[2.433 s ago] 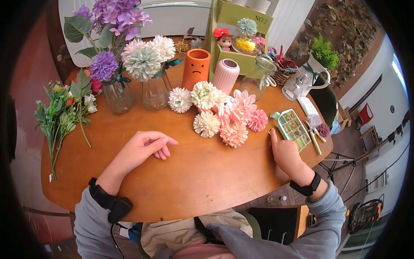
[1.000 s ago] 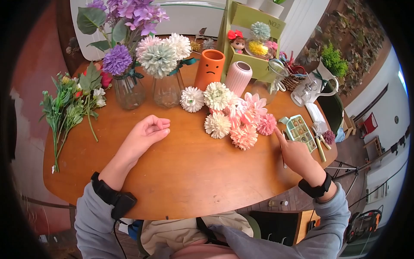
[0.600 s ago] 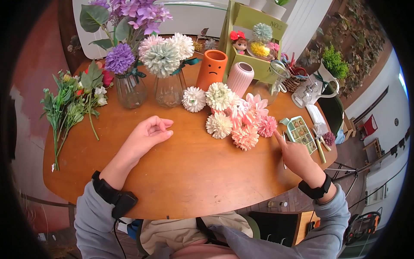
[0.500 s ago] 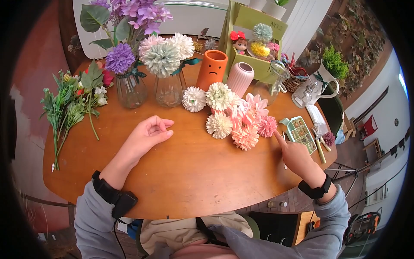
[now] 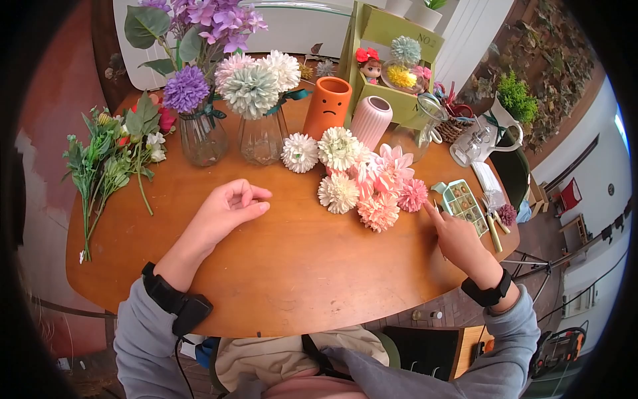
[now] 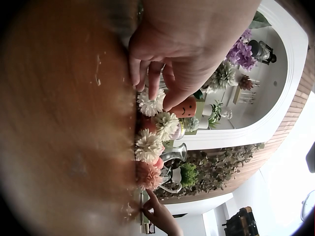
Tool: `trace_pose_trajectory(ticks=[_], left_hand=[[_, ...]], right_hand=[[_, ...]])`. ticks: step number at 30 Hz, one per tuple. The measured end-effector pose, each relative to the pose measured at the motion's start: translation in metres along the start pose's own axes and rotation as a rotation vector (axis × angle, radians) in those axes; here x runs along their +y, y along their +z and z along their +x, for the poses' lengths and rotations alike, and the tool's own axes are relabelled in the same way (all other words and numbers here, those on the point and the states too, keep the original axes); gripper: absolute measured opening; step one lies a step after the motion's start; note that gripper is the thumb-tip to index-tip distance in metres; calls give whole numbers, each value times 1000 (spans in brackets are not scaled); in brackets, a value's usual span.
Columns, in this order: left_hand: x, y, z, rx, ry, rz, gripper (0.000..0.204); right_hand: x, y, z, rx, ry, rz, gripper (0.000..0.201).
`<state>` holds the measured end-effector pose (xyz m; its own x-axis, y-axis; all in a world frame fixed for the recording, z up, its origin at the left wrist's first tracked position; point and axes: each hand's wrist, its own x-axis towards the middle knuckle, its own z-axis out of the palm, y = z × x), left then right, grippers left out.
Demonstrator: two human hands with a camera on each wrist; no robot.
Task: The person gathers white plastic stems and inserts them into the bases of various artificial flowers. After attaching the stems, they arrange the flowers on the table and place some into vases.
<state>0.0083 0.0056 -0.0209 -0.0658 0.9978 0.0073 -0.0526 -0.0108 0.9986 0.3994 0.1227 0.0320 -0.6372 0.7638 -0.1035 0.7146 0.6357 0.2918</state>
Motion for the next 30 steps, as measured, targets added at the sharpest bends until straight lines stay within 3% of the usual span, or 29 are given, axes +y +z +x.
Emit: trace_pose_trajectory(ticks=[4, 22, 30], left_hand=[[3, 1, -1, -1, 12, -14, 36], [11, 3, -4, -50, 66, -126, 35], [11, 2, -4, -52, 49, -179, 32]], right_hand=[[0, 0, 0, 0, -3, -5, 75], [-3, -3, 0, -28, 11, -8, 71], [-2, 1, -1, -25, 6, -52, 79]])
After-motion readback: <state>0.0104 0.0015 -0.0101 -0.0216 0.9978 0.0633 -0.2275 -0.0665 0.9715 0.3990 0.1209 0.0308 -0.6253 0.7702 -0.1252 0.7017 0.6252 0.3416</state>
